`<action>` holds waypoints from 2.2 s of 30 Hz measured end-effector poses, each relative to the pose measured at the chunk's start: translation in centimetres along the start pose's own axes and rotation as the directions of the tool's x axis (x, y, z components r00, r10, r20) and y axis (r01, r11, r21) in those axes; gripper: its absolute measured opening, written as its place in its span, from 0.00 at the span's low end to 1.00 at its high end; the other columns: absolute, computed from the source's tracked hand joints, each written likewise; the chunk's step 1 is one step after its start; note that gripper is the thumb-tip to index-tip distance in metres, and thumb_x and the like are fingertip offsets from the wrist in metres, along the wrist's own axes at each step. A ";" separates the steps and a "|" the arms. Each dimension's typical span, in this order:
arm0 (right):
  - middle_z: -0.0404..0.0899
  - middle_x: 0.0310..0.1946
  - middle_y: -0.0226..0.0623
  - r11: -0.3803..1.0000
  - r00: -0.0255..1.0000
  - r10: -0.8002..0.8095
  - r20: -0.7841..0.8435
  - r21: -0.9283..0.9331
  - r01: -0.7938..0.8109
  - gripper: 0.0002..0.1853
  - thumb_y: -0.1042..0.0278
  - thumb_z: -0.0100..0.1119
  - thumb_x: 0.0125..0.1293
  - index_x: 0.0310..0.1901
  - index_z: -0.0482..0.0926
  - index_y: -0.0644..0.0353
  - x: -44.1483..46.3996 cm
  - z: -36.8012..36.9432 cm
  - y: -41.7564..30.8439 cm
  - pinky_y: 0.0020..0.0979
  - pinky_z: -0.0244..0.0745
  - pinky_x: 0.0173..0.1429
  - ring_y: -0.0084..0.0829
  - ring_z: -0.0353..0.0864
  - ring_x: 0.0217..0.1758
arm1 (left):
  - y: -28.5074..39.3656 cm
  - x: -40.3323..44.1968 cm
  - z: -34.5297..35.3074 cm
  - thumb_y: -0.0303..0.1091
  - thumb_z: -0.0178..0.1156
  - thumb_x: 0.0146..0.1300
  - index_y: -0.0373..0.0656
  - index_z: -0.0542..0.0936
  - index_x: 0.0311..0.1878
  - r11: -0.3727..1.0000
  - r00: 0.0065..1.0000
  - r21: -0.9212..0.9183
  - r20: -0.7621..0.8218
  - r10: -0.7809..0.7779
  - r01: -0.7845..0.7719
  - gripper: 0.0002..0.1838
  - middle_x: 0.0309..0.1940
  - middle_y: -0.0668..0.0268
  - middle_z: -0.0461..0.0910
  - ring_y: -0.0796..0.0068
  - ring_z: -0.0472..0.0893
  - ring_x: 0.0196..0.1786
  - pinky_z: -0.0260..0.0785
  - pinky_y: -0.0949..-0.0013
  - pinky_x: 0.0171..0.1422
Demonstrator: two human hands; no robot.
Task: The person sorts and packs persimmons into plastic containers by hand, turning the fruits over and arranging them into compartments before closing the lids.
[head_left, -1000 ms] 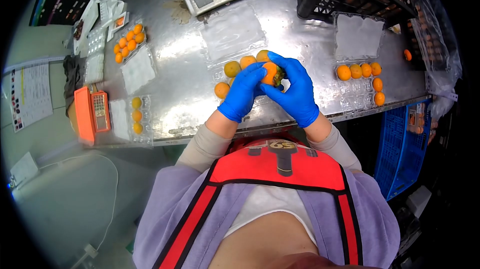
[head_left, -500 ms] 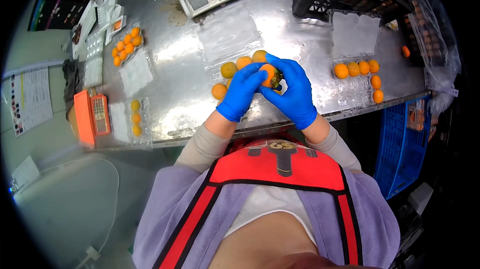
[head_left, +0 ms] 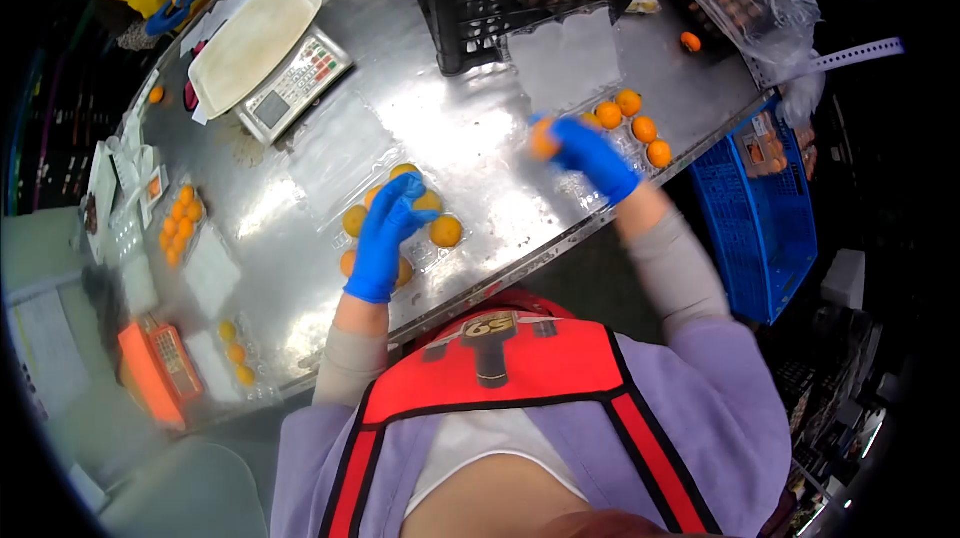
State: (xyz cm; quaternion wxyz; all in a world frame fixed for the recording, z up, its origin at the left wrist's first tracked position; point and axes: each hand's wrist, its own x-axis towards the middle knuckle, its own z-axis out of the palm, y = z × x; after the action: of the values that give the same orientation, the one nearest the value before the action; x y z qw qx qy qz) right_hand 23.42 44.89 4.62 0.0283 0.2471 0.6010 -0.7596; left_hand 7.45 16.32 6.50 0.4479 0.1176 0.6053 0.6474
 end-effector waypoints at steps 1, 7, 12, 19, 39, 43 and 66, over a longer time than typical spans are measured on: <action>0.74 0.40 0.27 0.996 0.990 -0.058 -0.129 0.060 0.066 0.19 0.54 0.51 0.64 0.51 0.72 0.58 0.1 -5.0 -0.8 0.21 0.69 0.42 0.21 0.73 0.38 | 0.1 -0.1 -0.3 0.42 0.52 0.65 0.39 0.67 0.61 1.000 1.000 0.007 -0.008 -0.005 0.005 0.25 0.55 0.60 0.73 0.67 0.76 0.53 0.67 0.69 0.55; 0.77 0.37 0.32 0.106 0.273 -0.955 -0.117 -0.993 -0.055 0.15 0.55 0.54 0.65 0.45 0.74 0.58 -0.5 -29.7 -16.4 0.25 0.72 0.41 0.25 0.76 0.35 | -1.1 0.1 -3.6 0.37 0.56 0.64 0.36 0.69 0.58 0.999 0.982 0.016 -0.185 0.030 -0.028 0.22 0.51 0.60 0.75 0.70 0.76 0.51 0.69 0.70 0.52; 0.74 0.52 0.41 0.765 0.446 -0.537 -0.717 -0.191 0.615 0.20 0.63 0.44 0.69 0.59 0.66 0.62 2.5 -34.0 -20.9 0.28 0.68 0.57 0.30 0.74 0.52 | -4.2 -0.5 -4.7 0.33 0.55 0.64 0.36 0.72 0.56 0.997 0.970 0.019 -0.233 0.075 -0.072 0.19 0.50 0.61 0.76 0.72 0.78 0.46 0.70 0.71 0.50; 0.75 0.52 0.36 0.820 0.768 -0.564 -0.303 -0.317 0.477 0.20 0.75 0.55 0.63 0.57 0.71 0.65 3.8 -2.3 -2.7 0.25 0.67 0.59 0.24 0.74 0.51 | -6.0 -2.4 -6.7 0.29 0.53 0.64 0.37 0.75 0.54 0.966 0.904 0.208 -0.366 0.223 -0.154 0.16 0.46 0.65 0.78 0.77 0.77 0.44 0.69 0.73 0.51; 0.78 0.36 0.37 0.689 0.870 -0.438 0.227 -0.537 0.487 0.19 0.74 0.59 0.57 0.52 0.76 0.59 2.2 16.1 7.1 0.25 0.73 0.42 0.28 0.78 0.35 | -10.3 -10.1 -8.8 0.41 0.72 0.38 0.46 0.80 0.46 0.470 0.736 0.876 -0.387 0.555 0.106 0.27 0.53 0.54 0.72 0.53 0.71 0.56 0.64 0.57 0.59; 0.78 0.47 0.34 0.795 0.931 -0.301 0.204 -0.485 0.363 0.19 0.78 0.57 0.58 0.53 0.75 0.60 2.5 16.6 7.0 0.24 0.72 0.49 0.23 0.77 0.44 | -10.5 -9.6 -8.8 0.42 0.72 0.35 0.45 0.78 0.46 0.309 0.701 0.947 -0.281 0.655 0.091 0.29 0.50 0.48 0.73 0.47 0.73 0.52 0.67 0.53 0.53; 0.74 0.43 0.29 0.986 0.994 0.111 0.021 0.119 -0.113 0.24 0.69 0.55 0.64 0.62 0.65 0.63 4.0 16.3 10.5 0.18 0.69 0.46 0.16 0.72 0.42 | -7.5 -5.6 -13.0 0.47 0.65 0.48 0.40 0.77 0.49 0.726 0.773 0.682 -0.506 0.384 0.086 0.27 0.61 0.54 0.67 0.56 0.64 0.65 0.54 0.58 0.67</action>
State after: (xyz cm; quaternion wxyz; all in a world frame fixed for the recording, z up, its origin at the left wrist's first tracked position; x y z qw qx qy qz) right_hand 17.91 27.93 -3.90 0.0602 0.2762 0.5391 -0.7934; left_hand 4.87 2.44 -1.09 0.0943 0.1042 0.8957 0.4218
